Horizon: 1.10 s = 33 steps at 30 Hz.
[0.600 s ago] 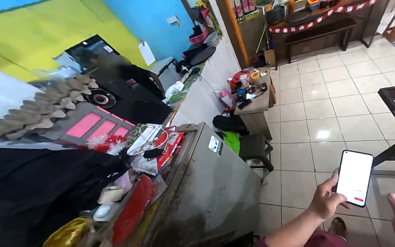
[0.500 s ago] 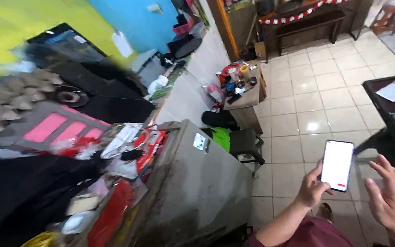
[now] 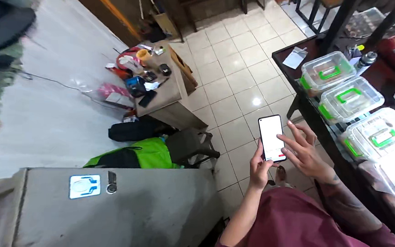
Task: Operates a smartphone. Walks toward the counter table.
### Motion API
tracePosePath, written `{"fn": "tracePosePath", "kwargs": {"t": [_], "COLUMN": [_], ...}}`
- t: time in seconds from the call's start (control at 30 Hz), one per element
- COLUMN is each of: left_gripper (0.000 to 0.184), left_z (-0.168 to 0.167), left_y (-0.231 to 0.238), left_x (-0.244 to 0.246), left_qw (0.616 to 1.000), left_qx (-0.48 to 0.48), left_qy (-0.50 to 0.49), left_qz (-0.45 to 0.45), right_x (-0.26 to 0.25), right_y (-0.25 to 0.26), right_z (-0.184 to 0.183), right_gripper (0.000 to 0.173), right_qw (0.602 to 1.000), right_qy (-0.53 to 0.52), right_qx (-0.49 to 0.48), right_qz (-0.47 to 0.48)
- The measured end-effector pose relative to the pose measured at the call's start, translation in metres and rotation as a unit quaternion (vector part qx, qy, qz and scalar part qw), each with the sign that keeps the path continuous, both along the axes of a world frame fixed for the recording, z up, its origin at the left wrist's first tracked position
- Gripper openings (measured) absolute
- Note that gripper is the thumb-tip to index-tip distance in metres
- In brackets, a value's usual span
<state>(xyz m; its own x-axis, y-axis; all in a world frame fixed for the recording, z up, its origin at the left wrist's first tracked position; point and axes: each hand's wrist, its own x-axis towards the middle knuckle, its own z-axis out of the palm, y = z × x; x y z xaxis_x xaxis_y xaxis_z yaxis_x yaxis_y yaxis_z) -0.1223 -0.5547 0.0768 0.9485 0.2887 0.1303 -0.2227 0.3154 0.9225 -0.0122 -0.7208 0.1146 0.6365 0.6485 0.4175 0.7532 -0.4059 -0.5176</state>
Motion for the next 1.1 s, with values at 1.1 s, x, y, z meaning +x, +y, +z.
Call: {"fn": "tracePosePath", "kwargs": {"t": [1.1], "left_gripper": [0.079], "left_z": [0.004], "left_y": [-0.068], "left_x": [-0.007], "left_qw": [0.942], "left_qx": [0.007], "left_qy": [-0.042], "left_qz": [-0.334], "right_x": [-0.115], "right_y": [-0.097], "right_z": [0.022], "right_gripper": [0.055], "right_qw": [0.938], "right_qy": [0.025], "right_qx": [0.097], "right_qz": [-0.331]}}
